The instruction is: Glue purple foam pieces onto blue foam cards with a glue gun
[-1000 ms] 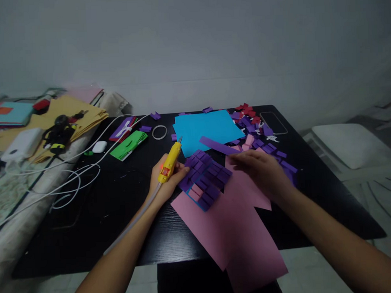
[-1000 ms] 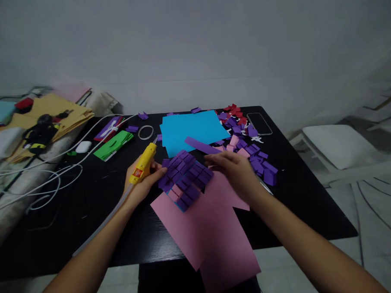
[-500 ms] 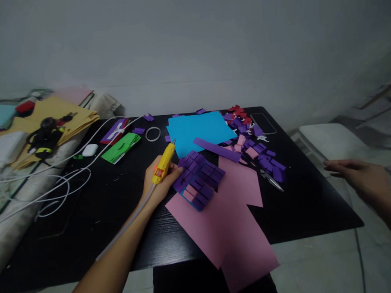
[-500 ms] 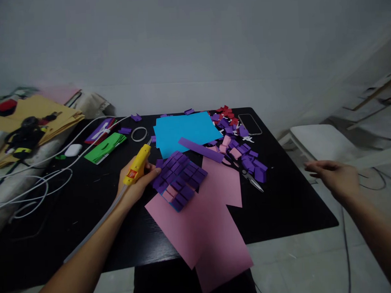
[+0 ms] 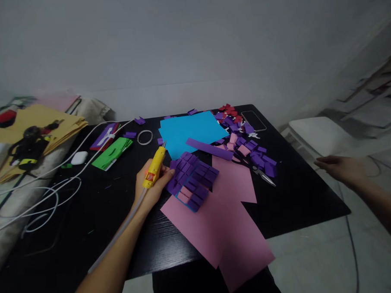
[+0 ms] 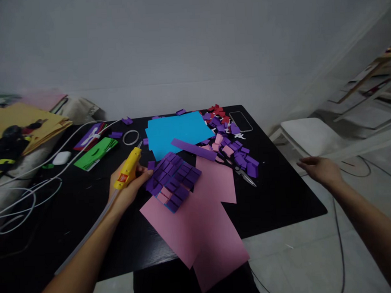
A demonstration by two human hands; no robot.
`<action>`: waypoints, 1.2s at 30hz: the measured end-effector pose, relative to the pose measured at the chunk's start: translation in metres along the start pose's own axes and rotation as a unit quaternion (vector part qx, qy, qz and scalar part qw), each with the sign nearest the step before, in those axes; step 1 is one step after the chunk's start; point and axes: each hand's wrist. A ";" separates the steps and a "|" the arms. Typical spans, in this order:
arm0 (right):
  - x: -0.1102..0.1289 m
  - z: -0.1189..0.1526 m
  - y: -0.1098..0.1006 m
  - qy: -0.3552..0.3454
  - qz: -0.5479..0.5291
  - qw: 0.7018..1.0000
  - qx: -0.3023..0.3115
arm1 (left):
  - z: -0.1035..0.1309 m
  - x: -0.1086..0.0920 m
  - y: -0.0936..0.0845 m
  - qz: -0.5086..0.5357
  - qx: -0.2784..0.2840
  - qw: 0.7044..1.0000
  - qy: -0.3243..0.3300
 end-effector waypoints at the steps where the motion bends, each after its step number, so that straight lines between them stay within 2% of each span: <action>1: 0.001 -0.001 -0.002 0.025 0.011 0.999 0.035 | 0.000 0.000 0.000 -0.003 -0.001 1.000 0.000; 3: 0.005 0.000 -0.005 0.054 0.020 0.995 0.079 | 0.000 0.001 0.000 -0.005 -0.001 1.000 0.001; 6: 0.011 0.003 -0.008 0.047 0.044 0.996 0.067 | 0.000 0.001 0.000 0.001 0.001 1.000 0.005; 11: 0.022 0.008 -0.007 -0.059 0.053 0.997 -0.005 | 0.000 0.002 0.000 -0.004 -0.001 1.000 0.005; 14: 0.035 0.013 -0.004 -0.035 0.037 0.999 0.020 | 0.000 0.002 -0.001 -0.004 -0.001 1.000 0.002; 16: 0.050 0.021 -0.001 -0.069 -0.003 0.998 0.008 | 0.000 0.003 -0.001 -0.002 0.000 1.000 0.002; 17: 0.059 0.027 0.001 -0.115 -0.036 0.993 0.002 | 0.000 0.004 -0.001 -0.001 0.001 1.000 0.003; 21: 0.108 0.067 0.017 -0.319 -0.148 0.934 0.063 | 0.000 0.008 -0.001 0.023 0.009 1.000 -0.004; 24: 0.154 0.106 0.034 -0.401 -0.228 0.877 0.133 | -0.001 0.011 -0.002 0.041 0.014 0.999 -0.008; 27: 0.199 0.144 0.051 -0.416 -0.322 0.830 0.189 | 0.000 0.012 -0.003 0.045 0.016 0.999 -0.010; 30: 0.235 0.173 0.064 -0.403 -0.402 0.779 0.264 | 0.000 0.012 -0.004 0.040 0.017 0.999 -0.008; 34: 0.260 0.195 0.078 -0.382 -0.453 0.730 0.341 | -0.001 0.013 -0.002 0.046 0.022 0.999 -0.008; 36: 0.264 0.201 0.086 -0.365 -0.459 0.731 0.350 | -0.001 0.014 -0.001 0.051 0.028 0.998 -0.010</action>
Point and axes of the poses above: each hand's wrist, its own z-axis away from the middle knuckle, its own y-axis out of the palm, x = y × z, and after that the axes turned 1 degree about z, right-handed
